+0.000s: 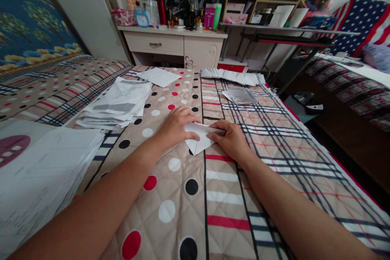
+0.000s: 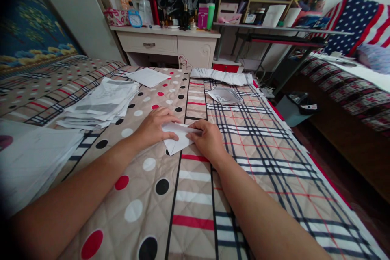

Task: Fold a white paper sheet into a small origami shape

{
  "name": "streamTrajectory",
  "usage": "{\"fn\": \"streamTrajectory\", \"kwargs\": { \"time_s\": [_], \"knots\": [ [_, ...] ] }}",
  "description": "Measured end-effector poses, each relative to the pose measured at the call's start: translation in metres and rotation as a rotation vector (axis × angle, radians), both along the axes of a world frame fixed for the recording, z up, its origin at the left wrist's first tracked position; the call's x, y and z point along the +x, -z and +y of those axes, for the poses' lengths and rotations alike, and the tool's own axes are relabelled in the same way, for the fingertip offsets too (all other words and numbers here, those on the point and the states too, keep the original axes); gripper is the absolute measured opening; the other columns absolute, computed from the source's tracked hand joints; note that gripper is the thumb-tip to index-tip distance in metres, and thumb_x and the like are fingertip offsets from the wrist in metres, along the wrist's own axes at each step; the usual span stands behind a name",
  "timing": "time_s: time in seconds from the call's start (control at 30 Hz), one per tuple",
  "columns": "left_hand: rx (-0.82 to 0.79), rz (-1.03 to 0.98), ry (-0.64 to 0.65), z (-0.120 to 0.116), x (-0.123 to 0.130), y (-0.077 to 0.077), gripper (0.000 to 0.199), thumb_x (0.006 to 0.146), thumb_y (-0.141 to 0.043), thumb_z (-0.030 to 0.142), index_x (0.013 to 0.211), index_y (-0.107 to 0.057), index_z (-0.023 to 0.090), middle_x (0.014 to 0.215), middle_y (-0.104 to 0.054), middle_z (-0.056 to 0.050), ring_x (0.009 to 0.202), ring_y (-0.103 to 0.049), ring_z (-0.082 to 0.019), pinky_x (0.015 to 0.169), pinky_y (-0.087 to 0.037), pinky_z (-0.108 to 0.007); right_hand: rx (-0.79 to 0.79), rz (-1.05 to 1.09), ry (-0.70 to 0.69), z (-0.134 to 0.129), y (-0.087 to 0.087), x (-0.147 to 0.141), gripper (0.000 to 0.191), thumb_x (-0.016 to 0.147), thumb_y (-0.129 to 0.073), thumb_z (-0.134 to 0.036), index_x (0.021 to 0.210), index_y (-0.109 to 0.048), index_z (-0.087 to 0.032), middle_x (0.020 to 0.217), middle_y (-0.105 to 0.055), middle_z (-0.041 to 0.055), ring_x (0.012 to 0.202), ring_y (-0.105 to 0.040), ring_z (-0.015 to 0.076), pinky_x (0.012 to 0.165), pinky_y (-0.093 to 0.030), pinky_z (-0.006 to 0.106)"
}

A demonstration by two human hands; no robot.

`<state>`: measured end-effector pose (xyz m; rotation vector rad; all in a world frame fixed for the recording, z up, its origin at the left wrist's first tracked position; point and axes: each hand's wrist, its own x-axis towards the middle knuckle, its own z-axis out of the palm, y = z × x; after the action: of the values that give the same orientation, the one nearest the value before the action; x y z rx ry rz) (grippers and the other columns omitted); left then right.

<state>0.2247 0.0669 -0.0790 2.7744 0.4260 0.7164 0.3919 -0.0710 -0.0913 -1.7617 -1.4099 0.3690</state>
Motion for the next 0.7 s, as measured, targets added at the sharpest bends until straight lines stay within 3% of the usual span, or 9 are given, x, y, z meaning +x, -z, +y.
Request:
{"fn": "streamTrajectory", "kwargs": {
  "time_s": [0.17, 0.33, 0.47, 0.7],
  "knots": [
    [-0.002, 0.013, 0.029, 0.002, -0.002, 0.0, 0.025, 0.067, -0.083, 0.038, 0.085, -0.074, 0.022, 0.087, -0.067, -0.002, 0.094, -0.057, -0.022, 0.086, -0.041, -0.037, 0.03, 0.026, -0.051, 0.0, 0.0, 0.001, 0.014, 0.075, -0.066, -0.02, 0.087, -0.073, -0.02, 0.086, -0.073, 0.0032, 0.077, -0.066, 0.0194, 0.07, -0.051, 0.031],
    [-0.049, -0.044, 0.117, 0.003, -0.004, 0.002, 0.002, 0.075, -0.076, 0.021, 0.076, -0.074, 0.02, 0.078, -0.066, -0.001, 0.082, -0.058, -0.017, 0.075, -0.042, -0.03, 0.139, -0.046, -0.154, 0.0, 0.001, 0.001, 0.015, 0.077, -0.063, -0.012, 0.082, -0.074, -0.02, 0.083, -0.07, 0.0033, 0.078, -0.065, 0.0175, 0.072, -0.051, 0.029],
    [-0.124, -0.073, 0.172, 0.002, -0.009, 0.005, 0.011, 0.076, -0.071, 0.008, 0.078, -0.075, 0.018, 0.08, -0.066, -0.002, 0.077, -0.06, -0.014, 0.07, -0.044, -0.026, 0.185, -0.149, -0.203, -0.002, 0.002, 0.001, 0.024, 0.077, -0.061, -0.003, 0.083, -0.077, -0.02, 0.082, -0.068, 0.0035, 0.074, -0.063, 0.0148, 0.068, -0.048, 0.026],
    [-0.066, 0.002, 0.157, 0.0, -0.017, 0.001, 0.015, 0.078, -0.068, 0.008, 0.081, -0.077, 0.02, 0.08, -0.068, -0.002, 0.074, -0.061, -0.014, 0.067, -0.046, -0.025, 0.172, -0.414, -0.199, -0.006, -0.004, -0.001, 0.03, 0.077, -0.06, 0.0, 0.085, -0.078, -0.022, 0.086, -0.07, 0.004, 0.08, -0.063, 0.0164, 0.076, -0.044, 0.029]
  ]
}}
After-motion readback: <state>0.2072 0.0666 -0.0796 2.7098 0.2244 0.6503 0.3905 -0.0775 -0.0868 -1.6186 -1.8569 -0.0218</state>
